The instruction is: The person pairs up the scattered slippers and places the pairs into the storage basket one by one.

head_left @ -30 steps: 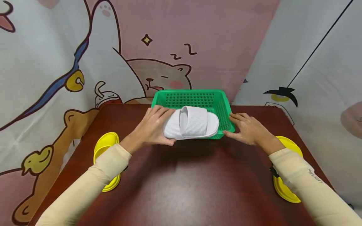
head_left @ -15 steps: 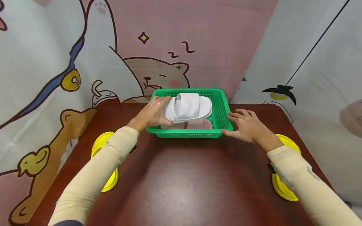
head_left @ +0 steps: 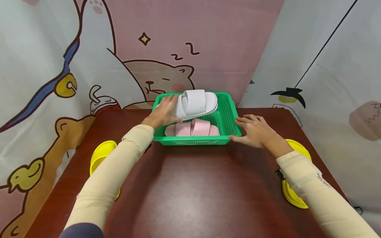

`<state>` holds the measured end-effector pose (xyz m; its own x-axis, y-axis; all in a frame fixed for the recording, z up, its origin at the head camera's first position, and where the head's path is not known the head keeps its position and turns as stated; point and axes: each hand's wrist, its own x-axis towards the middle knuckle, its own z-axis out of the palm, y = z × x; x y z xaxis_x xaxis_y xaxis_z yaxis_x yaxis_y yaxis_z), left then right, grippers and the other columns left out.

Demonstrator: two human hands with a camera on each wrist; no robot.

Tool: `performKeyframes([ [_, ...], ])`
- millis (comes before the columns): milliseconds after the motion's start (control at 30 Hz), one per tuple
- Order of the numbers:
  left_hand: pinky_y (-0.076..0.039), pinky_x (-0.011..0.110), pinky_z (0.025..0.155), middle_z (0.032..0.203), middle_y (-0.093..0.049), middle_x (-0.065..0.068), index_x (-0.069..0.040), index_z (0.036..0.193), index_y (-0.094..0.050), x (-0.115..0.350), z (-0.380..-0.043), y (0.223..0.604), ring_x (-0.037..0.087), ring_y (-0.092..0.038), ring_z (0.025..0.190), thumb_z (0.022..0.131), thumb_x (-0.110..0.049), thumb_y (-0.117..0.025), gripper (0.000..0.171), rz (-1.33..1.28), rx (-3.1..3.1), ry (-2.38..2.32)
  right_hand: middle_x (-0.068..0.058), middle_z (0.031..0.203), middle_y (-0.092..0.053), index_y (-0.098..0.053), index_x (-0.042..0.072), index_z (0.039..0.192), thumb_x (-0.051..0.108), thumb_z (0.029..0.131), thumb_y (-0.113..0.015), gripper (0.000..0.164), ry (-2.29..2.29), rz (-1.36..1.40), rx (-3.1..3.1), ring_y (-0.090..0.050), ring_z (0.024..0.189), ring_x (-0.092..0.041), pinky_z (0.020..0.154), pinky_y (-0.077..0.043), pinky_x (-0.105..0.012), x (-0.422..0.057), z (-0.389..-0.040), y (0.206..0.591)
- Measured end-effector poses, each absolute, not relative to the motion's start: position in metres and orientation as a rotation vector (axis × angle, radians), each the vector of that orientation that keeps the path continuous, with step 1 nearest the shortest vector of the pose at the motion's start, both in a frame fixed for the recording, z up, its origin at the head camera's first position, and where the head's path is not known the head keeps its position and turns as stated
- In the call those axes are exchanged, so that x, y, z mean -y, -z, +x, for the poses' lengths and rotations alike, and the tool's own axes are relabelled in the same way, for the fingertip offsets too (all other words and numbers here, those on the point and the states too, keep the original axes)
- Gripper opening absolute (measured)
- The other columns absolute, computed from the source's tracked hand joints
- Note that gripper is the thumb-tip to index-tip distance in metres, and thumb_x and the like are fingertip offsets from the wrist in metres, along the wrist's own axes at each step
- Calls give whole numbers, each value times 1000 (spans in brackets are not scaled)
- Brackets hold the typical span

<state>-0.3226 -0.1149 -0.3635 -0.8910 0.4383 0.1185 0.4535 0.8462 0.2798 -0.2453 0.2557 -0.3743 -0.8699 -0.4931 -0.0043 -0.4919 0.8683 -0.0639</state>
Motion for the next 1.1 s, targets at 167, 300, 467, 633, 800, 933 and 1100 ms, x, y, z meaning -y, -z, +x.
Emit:
performKeyframes([
  [167,-28,51,114,149,-36,27,2,152,-26,108,-332,373,45,-31,139,77,-32,-90,105,-718,2985,467,-19,152,-46,-51,0,148,65,94,-55,85,87,-801,-3012,-34,140,-44,108,-24,-66,-255,-245,375],
  [300,-29,50,113,142,-39,28,3,146,-28,104,-339,382,45,-34,133,77,-28,-90,98,-740,2977,465,-19,154,-44,-49,0,149,66,94,-53,85,75,-801,-2997,-33,141,-43,109,-25,-65,-256,-243,375],
  [467,-30,49,112,139,-39,26,1,141,-28,100,-347,391,43,-34,131,78,-22,-88,90,-734,2973,493,-18,154,-44,-48,1,149,66,94,-53,85,77,-791,-3001,-34,141,-43,109,-25,-64,-256,-243,374],
  [633,-29,49,114,142,-36,26,0,144,-26,97,-354,398,44,-29,137,79,-20,-87,91,-698,3019,508,-17,154,-45,-49,1,149,66,94,-53,85,78,-800,-3010,-35,140,-42,109,-26,-64,-255,-245,374],
  [800,-19,62,115,156,-26,29,0,153,-22,95,-358,402,47,-15,148,86,-23,-83,94,-653,3126,412,-18,154,-45,-49,1,149,66,94,-53,85,82,-805,-3005,-35,140,-42,109,-26,-64,-253,-245,373],
  [933,-15,73,110,164,-16,24,-3,159,-20,86,-356,400,43,-9,151,92,-26,-77,90,-626,3222,259,-17,154,-45,-49,1,149,65,94,-54,85,91,-805,-3010,-36,140,-42,109,-26,-64,-255,-245,374],
  [1100,-20,66,113,164,-13,26,2,160,-18,80,-352,399,45,-8,151,96,-26,-72,89,-658,3258,222,-17,154,-44,-49,1,149,65,94,-55,85,106,-791,-3007,-35,141,-43,109,-26,-64,-256,-244,375],
])
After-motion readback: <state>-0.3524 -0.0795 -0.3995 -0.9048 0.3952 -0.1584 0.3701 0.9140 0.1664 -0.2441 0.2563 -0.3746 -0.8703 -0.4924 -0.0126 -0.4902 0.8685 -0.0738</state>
